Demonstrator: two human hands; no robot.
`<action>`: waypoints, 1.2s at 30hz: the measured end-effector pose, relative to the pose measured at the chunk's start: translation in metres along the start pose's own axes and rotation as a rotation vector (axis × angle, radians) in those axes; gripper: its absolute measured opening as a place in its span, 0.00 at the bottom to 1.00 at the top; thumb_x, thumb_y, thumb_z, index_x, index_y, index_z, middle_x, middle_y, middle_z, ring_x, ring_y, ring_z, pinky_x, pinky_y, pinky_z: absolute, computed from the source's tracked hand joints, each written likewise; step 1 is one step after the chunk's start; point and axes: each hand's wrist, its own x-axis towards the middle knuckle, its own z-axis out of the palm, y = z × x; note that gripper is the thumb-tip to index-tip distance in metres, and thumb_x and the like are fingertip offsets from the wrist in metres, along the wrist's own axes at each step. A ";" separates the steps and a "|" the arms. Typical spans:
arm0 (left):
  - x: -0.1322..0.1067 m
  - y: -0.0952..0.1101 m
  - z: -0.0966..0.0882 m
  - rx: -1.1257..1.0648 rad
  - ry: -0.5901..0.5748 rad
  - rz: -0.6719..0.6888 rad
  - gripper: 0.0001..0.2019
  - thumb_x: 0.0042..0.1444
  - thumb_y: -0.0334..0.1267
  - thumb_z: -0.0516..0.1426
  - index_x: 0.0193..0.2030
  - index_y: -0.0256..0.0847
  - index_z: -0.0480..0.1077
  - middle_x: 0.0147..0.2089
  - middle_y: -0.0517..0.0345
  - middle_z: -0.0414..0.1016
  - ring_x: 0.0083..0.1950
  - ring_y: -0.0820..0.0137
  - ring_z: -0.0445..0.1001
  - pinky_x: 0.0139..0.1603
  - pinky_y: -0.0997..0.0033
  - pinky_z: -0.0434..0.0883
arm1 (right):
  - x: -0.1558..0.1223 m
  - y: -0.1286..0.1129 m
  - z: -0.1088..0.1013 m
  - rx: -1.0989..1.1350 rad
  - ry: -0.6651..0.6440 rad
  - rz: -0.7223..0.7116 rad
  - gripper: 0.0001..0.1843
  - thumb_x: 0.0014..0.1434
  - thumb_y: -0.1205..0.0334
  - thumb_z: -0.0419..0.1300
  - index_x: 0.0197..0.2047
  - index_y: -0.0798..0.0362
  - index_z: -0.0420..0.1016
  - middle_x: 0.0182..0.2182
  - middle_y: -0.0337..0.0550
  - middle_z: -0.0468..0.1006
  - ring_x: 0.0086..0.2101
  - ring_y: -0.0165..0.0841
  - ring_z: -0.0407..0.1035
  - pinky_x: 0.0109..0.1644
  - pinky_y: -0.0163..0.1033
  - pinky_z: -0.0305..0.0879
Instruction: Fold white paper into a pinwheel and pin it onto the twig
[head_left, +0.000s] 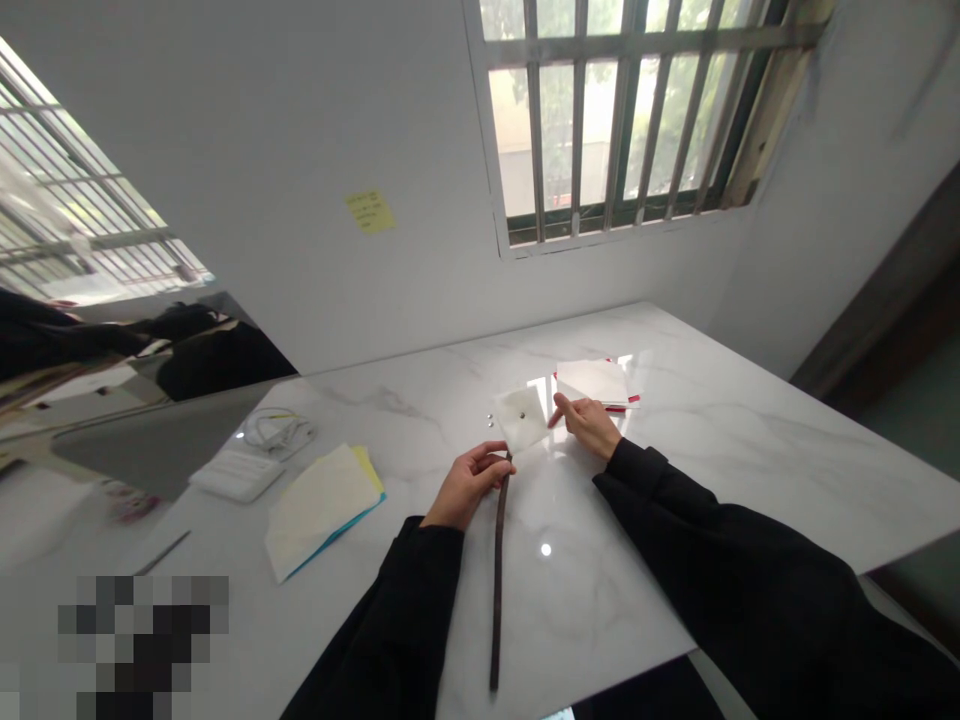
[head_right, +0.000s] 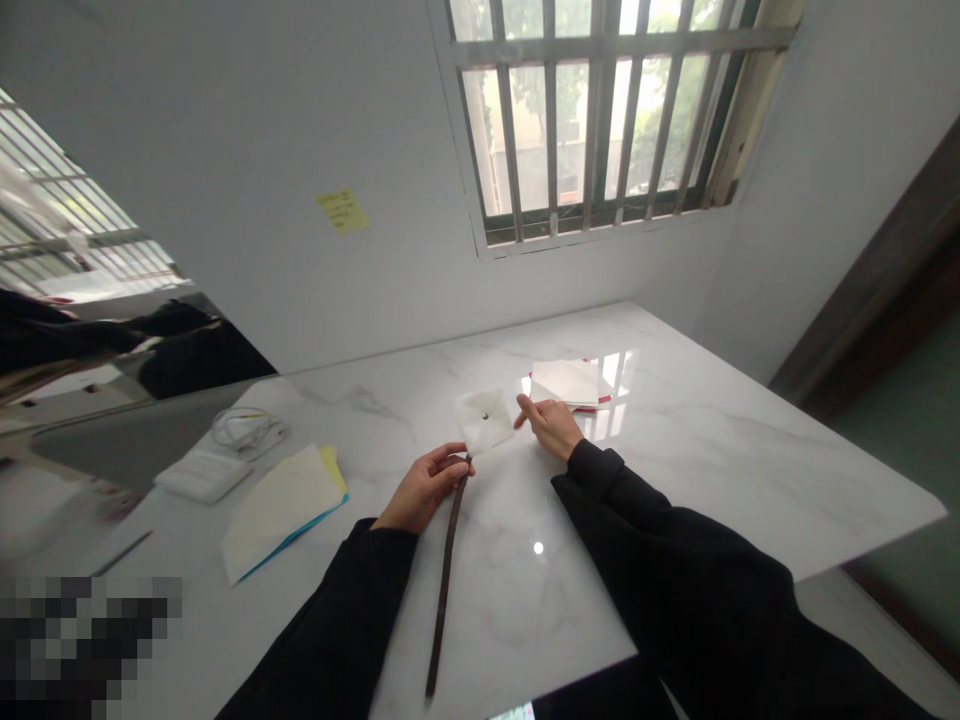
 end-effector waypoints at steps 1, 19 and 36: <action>0.000 0.000 0.000 -0.002 0.004 0.000 0.26 0.47 0.47 0.72 0.51 0.36 0.76 0.35 0.53 0.81 0.36 0.69 0.73 0.36 0.71 0.64 | 0.001 0.001 0.000 -0.031 -0.009 0.019 0.43 0.70 0.31 0.41 0.23 0.53 0.80 0.15 0.41 0.68 0.24 0.34 0.68 0.40 0.40 0.61; 0.000 -0.001 0.000 0.018 -0.017 0.017 0.25 0.48 0.45 0.71 0.51 0.37 0.77 0.34 0.54 0.81 0.33 0.72 0.70 0.36 0.72 0.64 | -0.001 0.000 0.001 0.087 0.092 -0.070 0.34 0.70 0.36 0.47 0.61 0.50 0.77 0.25 0.38 0.73 0.23 0.32 0.63 0.33 0.37 0.60; -0.002 0.003 0.001 -0.026 0.010 -0.001 0.26 0.46 0.47 0.72 0.50 0.36 0.79 0.34 0.54 0.80 0.34 0.70 0.70 0.37 0.71 0.64 | 0.002 0.004 0.000 -0.140 -0.055 0.049 0.40 0.71 0.37 0.45 0.20 0.52 0.81 0.15 0.41 0.67 0.25 0.35 0.69 0.41 0.39 0.61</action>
